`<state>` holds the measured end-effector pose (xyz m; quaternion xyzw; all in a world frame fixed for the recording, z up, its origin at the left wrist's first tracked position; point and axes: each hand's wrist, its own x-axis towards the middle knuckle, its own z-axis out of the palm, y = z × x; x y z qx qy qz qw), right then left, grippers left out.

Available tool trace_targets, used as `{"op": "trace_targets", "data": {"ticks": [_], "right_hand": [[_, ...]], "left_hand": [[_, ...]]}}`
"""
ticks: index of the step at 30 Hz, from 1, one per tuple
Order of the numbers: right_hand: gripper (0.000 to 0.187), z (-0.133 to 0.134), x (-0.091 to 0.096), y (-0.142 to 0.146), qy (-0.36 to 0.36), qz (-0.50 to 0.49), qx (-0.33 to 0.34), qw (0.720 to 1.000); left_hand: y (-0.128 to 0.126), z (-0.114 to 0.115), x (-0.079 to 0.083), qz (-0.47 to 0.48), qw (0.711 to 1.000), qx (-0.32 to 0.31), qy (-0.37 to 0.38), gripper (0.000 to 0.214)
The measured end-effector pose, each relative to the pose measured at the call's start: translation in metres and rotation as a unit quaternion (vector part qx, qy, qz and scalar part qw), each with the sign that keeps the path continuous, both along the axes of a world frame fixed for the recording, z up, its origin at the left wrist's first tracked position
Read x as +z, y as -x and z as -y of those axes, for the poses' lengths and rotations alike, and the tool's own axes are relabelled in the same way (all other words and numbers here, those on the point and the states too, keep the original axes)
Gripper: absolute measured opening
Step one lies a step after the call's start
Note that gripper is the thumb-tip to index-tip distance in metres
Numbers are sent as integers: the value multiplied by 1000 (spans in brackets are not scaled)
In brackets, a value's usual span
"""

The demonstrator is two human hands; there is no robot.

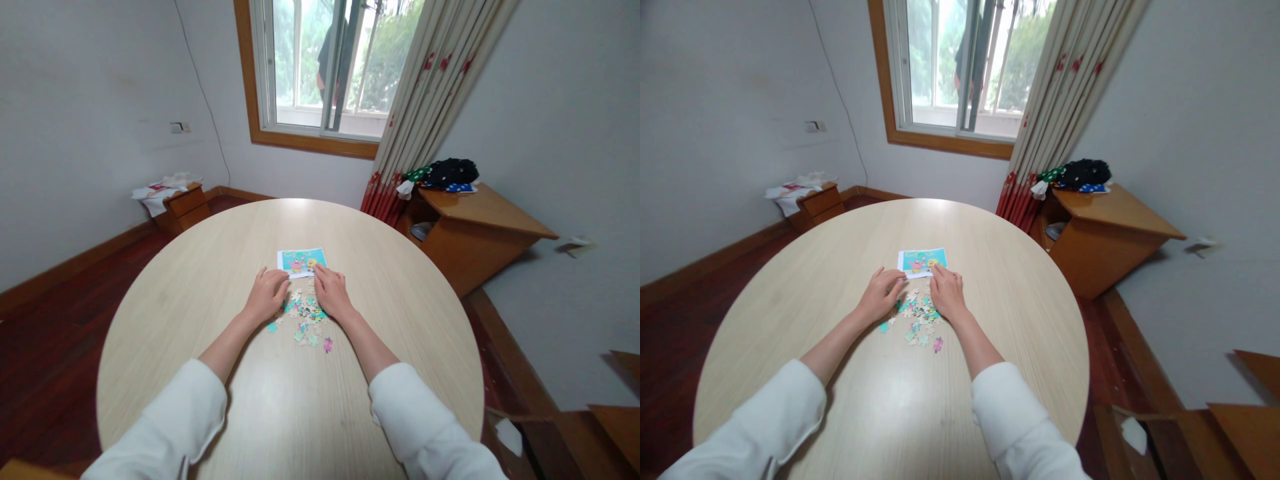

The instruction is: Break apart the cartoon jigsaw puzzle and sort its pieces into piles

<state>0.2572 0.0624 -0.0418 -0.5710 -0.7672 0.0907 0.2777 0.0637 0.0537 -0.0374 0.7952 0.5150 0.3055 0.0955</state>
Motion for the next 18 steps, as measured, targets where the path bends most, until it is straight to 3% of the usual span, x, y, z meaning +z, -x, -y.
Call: {"op": "trace_targets", "data": {"ticks": [2,5,8,13,18], "right_hand": [[41,-2,-1,-1,0,-6,-77,997],[41,-4,-2,-3,21,-10,-127,992],[41,-4,-4,-2,35,-37,-112,992],[43,-5,-6,-1,6,-81,-77,994],[38,-3,-4,-2,-10,-79,29,996]], "left_hand": [[2,-3,-3,-26,999,40,11,38],[2,-3,-5,-94,994,30,44,43],[0,-1,-4,-145,988,-1,57,44],[-4,1,-3,-173,984,23,46,45],[-4,-2,-6,-177,981,56,54,46]]}}
